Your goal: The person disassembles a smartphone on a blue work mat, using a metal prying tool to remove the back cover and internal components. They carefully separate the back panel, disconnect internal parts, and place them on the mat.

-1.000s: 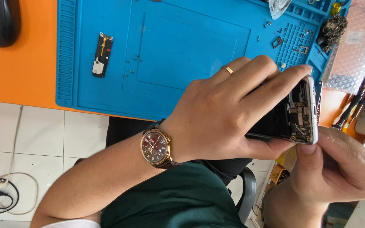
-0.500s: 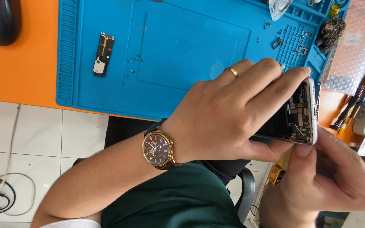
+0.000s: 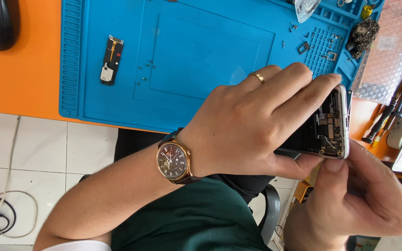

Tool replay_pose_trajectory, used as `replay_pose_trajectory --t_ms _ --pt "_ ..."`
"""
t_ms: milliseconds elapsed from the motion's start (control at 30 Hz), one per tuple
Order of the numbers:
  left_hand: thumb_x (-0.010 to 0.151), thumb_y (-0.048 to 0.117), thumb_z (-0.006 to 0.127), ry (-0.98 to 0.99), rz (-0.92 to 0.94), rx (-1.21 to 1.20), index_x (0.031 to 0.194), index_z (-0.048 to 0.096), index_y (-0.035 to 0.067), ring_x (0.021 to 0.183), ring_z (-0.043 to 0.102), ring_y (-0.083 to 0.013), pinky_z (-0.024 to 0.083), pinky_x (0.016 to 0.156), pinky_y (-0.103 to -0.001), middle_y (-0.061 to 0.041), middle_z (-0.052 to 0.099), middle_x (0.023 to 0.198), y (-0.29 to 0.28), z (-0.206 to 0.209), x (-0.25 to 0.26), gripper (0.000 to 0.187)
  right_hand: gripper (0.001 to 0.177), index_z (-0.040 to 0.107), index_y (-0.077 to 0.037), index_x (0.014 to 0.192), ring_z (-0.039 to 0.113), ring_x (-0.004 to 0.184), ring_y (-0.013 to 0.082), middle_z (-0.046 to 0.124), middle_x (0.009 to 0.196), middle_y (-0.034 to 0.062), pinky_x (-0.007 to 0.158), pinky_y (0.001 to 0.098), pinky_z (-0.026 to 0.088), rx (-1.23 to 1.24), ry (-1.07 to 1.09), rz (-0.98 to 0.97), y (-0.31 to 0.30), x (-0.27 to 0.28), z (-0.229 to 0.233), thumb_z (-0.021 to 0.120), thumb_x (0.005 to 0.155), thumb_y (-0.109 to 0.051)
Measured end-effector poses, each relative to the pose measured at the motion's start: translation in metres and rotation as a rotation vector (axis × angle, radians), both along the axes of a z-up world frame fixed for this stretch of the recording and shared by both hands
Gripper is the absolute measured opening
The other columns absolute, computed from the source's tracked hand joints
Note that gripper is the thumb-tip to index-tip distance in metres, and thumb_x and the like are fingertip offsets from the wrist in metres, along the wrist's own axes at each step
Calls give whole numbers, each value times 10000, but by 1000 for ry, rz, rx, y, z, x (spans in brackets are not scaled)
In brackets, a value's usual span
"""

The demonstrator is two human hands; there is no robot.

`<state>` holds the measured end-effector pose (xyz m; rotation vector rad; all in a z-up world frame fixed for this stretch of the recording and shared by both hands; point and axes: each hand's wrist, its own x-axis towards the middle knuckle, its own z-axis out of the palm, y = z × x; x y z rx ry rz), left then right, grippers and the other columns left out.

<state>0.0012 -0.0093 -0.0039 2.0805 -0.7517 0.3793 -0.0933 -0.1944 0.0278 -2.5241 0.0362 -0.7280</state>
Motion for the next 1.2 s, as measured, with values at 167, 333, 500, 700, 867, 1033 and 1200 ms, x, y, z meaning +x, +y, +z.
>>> replay_pose_trajectory --t_ms 167,333,500,700,867,1033,1200 --pt "1067 689 607 3 6 -5 1491 597 60 1026 726 -294 552 621 -398 -98 639 1316 2 2 2 759 454 811 260 1173 553 711 265 681 832 300 708 383 352 12 -19 -10 -2 -1 -2 732 1102 -181" --pt "1065 709 631 6 -16 9 1502 589 65 1033 739 -290 553 610 -402 -95 640 1321 4 3 4 780 411 813 266 1197 524 701 252 688 849 304 694 378 333 2 3 -14 -2 -2 -1 741 1105 -128" --pt "1065 723 634 17 -41 14 1517 570 66 1069 762 -306 571 625 -425 -107 635 1346 5 2 6 801 426 820 261 1166 529 692 255 683 822 293 705 386 339 -16 -9 3 -4 -1 0 740 1094 -152" --pt "1063 721 648 -5 -40 14 1505 577 57 1041 772 -291 566 608 -411 -113 637 1343 6 2 7 801 444 834 242 1146 537 691 257 686 809 278 716 394 336 -43 -7 -8 -3 -1 1 738 1092 -188" --pt "1056 719 645 -6 -43 12 1491 582 47 1000 752 -273 535 567 -407 -110 631 1334 6 3 9 803 418 825 265 1147 562 704 279 697 831 306 713 401 358 -52 -9 9 -1 0 3 746 1088 -141" --pt "1058 691 662 -34 -29 13 1462 606 35 899 707 -255 504 546 -395 -106 633 1296 7 4 10 772 403 827 259 1146 518 672 255 665 788 279 689 396 337 -50 6 0 -1 0 4 747 1092 -133" --pt "1050 719 654 -1 -29 16 1479 585 53 928 718 -268 511 558 -404 -105 621 1320 6 4 8 796 379 826 264 1160 547 696 258 688 825 295 707 387 351 -35 7 -11 -4 -1 0 754 1097 -102"
